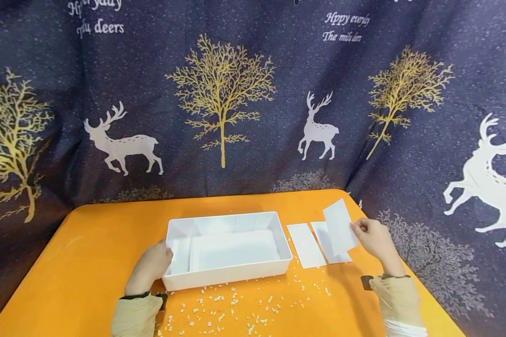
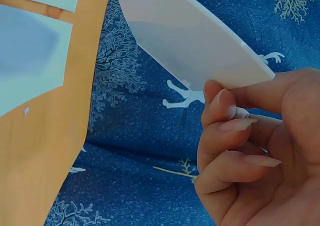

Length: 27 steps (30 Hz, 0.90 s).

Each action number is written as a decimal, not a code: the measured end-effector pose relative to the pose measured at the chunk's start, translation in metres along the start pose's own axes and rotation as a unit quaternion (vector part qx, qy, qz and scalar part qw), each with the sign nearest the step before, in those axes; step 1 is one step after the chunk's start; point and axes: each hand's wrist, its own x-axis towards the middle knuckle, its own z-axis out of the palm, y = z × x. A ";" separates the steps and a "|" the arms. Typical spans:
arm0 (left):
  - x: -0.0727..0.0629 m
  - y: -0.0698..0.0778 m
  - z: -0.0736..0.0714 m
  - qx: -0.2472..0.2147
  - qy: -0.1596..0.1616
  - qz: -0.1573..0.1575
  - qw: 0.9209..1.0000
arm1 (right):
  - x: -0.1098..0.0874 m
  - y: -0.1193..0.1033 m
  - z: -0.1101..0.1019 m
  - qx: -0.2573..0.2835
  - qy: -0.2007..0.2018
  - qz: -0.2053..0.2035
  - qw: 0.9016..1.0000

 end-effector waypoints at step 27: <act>0.001 -0.001 0.002 -0.013 -0.002 -0.004 1.000 | 0.000 0.019 0.002 -0.011 0.012 -0.001 1.000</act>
